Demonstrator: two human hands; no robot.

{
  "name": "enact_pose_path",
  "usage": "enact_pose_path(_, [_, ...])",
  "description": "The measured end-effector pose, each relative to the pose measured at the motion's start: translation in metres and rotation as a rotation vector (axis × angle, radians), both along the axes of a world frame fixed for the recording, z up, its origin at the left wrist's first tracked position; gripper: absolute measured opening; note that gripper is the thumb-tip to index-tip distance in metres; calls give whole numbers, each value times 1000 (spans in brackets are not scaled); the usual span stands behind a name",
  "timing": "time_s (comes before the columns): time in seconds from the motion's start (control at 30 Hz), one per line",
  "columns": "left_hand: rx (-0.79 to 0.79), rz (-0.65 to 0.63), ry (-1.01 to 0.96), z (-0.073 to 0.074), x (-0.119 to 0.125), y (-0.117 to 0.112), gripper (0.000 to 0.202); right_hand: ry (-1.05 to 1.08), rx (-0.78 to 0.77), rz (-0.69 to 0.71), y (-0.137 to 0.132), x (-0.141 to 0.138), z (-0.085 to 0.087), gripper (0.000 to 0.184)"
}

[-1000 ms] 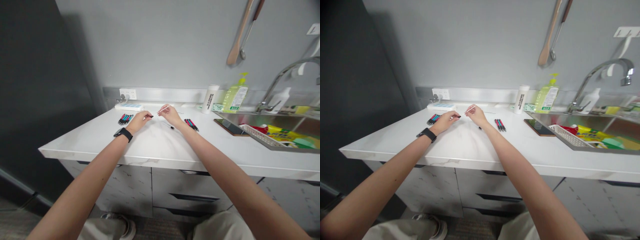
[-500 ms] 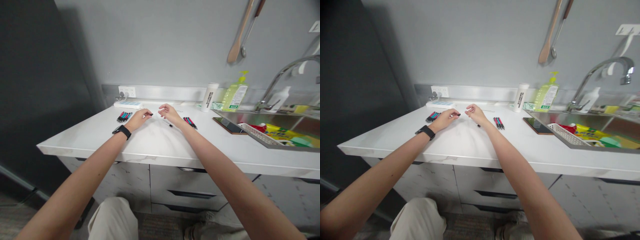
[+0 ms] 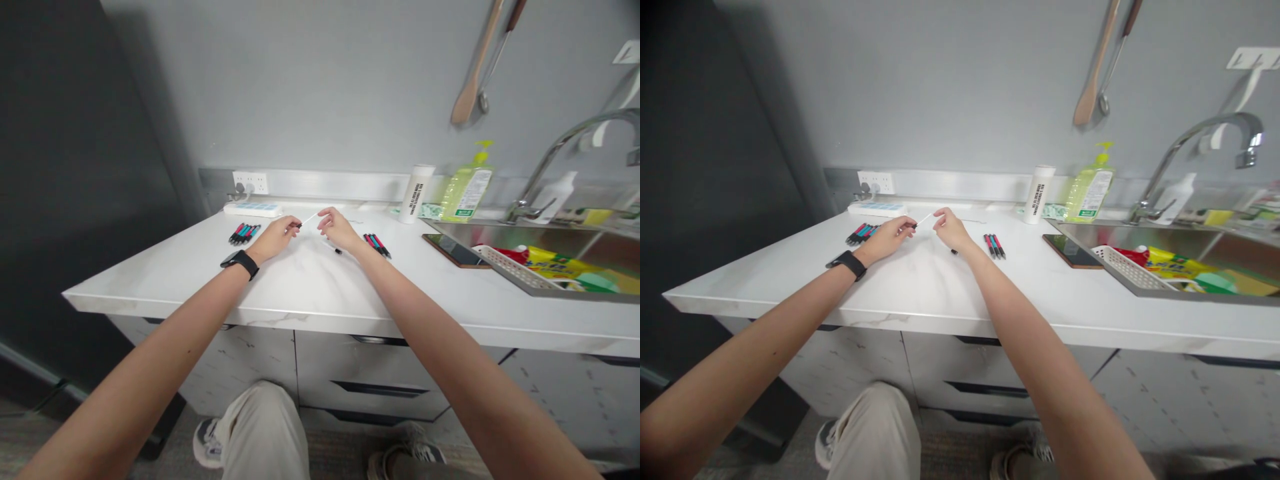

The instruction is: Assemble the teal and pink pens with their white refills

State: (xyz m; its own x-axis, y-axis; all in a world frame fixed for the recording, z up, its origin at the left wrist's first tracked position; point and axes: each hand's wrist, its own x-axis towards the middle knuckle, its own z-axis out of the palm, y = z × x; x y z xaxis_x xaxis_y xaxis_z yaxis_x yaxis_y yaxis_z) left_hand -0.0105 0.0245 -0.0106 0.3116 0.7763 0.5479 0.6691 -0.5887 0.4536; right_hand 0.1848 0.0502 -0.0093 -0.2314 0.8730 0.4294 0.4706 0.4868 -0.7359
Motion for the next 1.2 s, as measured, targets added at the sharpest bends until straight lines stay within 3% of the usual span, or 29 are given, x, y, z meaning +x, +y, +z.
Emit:
enact_pose_path(0.1, [-7,32,-18,-2,-2,4,24,-329,6,-117,2,9,-1,34])
enact_pose_path(0.17, [0,60,-4,-4,-4,6,24,-510,-64,-98,3,13,-3,29])
enact_pose_path(0.27, [19,98,64,-5,-8,8,22,-618,-94,-60,4,15,-7,27])
enact_pose_path(0.6, [12,182,225,-13,-25,14,23,-506,21,-43,11,12,-8,32])
enact_pose_path(0.9, [42,135,241,-18,-24,16,24,-449,74,3,9,8,-7,31])
enact_pose_path(1.2, [48,38,204,-13,-17,9,23,-450,105,18,4,4,-6,30])
